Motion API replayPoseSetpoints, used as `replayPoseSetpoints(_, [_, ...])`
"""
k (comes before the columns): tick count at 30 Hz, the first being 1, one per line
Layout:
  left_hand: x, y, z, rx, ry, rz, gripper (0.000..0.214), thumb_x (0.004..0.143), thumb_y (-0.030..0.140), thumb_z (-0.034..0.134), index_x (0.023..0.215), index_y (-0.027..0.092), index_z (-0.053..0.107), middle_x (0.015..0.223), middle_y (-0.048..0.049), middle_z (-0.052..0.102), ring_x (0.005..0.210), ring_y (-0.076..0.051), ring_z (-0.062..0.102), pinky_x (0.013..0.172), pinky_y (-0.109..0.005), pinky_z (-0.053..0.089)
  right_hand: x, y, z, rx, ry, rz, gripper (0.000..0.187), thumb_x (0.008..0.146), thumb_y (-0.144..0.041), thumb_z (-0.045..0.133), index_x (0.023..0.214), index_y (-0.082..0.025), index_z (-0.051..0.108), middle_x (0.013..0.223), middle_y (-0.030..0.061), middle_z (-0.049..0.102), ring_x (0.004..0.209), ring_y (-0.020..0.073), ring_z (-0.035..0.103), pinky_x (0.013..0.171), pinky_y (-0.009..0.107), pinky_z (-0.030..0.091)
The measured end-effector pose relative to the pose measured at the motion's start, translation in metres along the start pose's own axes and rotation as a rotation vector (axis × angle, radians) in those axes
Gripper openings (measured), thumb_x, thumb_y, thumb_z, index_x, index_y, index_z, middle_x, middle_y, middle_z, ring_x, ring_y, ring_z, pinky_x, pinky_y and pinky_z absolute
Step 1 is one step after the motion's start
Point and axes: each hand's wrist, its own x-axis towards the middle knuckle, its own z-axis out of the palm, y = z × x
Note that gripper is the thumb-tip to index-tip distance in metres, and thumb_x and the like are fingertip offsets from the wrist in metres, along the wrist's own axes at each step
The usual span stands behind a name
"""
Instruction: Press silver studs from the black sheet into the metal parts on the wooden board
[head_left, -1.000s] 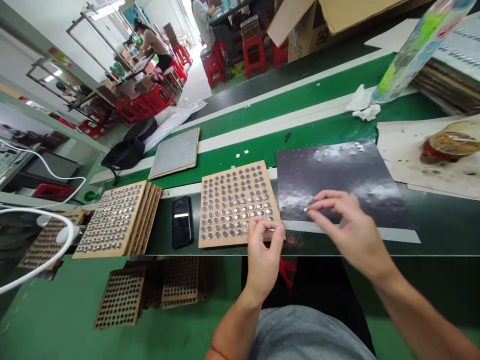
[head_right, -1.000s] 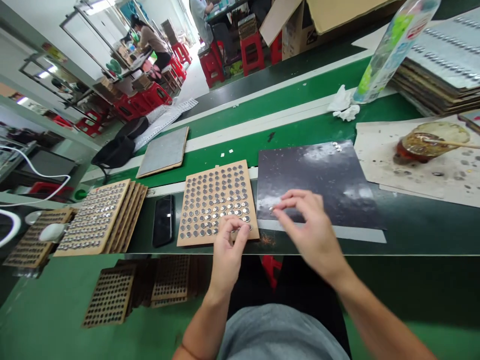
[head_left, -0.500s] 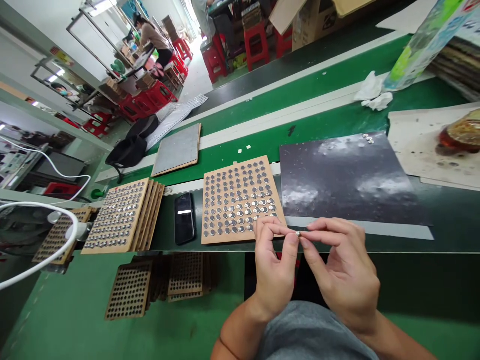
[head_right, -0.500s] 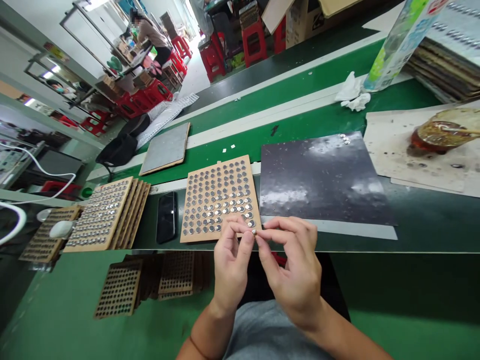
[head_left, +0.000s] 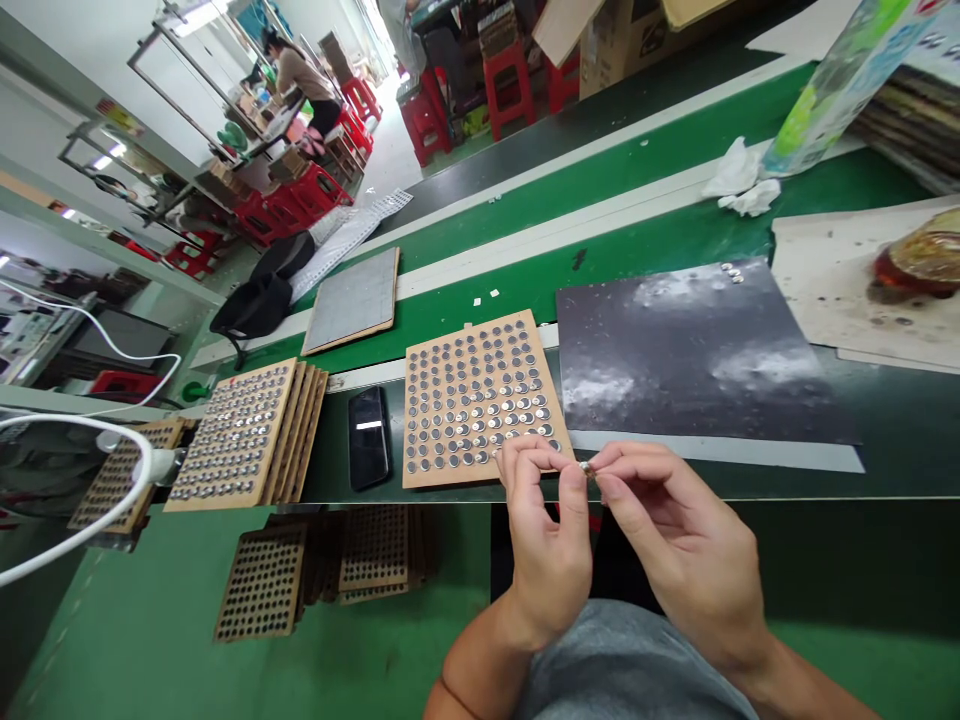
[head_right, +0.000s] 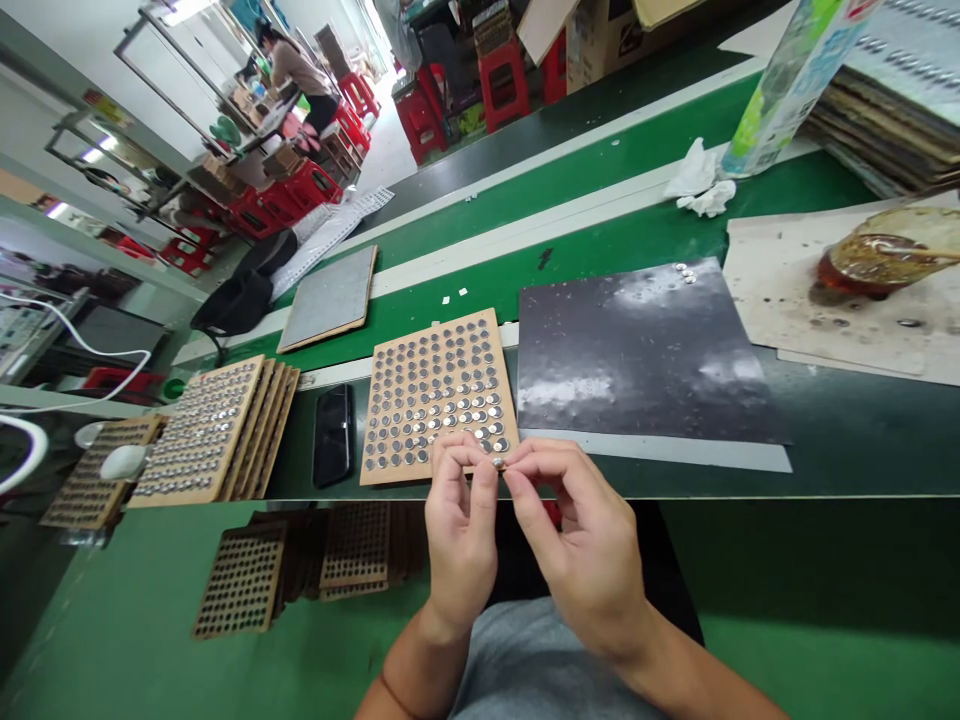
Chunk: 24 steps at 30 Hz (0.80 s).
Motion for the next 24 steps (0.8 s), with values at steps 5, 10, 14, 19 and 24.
replayPoseSetpoints(5, [-0.0001,-0.0021,-0.0005,-0.024,-0.023,-0.014,0.031,0.102,0.046,0.047,0.084,0.022,0.053,0.093,-0.0049,0.05,0.096,-0.021,0.05,0.091,-0.036,0.041,-0.0006,-0.0002,0.0018,0.061,0.045,0.04,0.007,0.095,-0.018,0.063,0.093,-0.024,0.065,0.094,-0.002,0.073,0.087,0.006,0.072,0.079,0.008,0.057])
replayPoseSetpoints(10, [-0.0003,-0.0026,-0.0005,-0.054,-0.03,0.0,0.029,0.102,0.044,0.048,0.085,0.021,0.054,0.092,-0.0045,0.05,0.095,-0.02,0.05,0.09,-0.035,0.041,-0.0003,-0.0031,0.0015,0.061,0.072,0.074,0.004,0.095,-0.02,0.065,0.093,-0.023,0.066,0.093,-0.0016,0.074,0.083,0.0067,0.073,0.077,0.009,0.058])
replayPoseSetpoints(14, [-0.0009,-0.0044,0.0,-0.059,-0.038,0.008,0.028,0.103,0.042,0.047,0.086,0.021,0.054,0.092,-0.0044,0.049,0.095,-0.02,0.049,0.09,-0.035,0.041,-0.0001,-0.0039,0.0012,0.05,0.09,0.101,0.004,0.095,-0.023,0.065,0.092,-0.022,0.066,0.09,0.0001,0.074,0.079,0.0081,0.073,0.075,0.012,0.06])
replayPoseSetpoints(19, [-0.0016,-0.005,-0.0007,-0.103,-0.077,0.017,0.026,0.104,0.04,0.047,0.086,0.021,0.052,0.093,-0.0036,0.047,0.096,-0.019,0.048,0.091,-0.033,0.039,-0.0023,-0.0014,0.0012,0.035,0.101,0.111,0.006,0.096,-0.026,0.065,0.092,-0.022,0.066,0.087,0.0004,0.073,0.075,0.0074,0.071,0.072,0.011,0.059])
replayPoseSetpoints(24, [0.0005,-0.0023,-0.001,-0.196,-0.136,-0.007,0.025,0.104,0.036,0.046,0.086,0.021,0.051,0.093,-0.0025,0.046,0.095,-0.017,0.047,0.091,-0.03,0.038,-0.0033,-0.003,-0.001,0.015,0.1,0.096,0.006,0.097,-0.025,0.064,0.092,-0.022,0.065,0.084,-0.0001,0.07,0.073,0.0065,0.069,0.07,0.01,0.058])
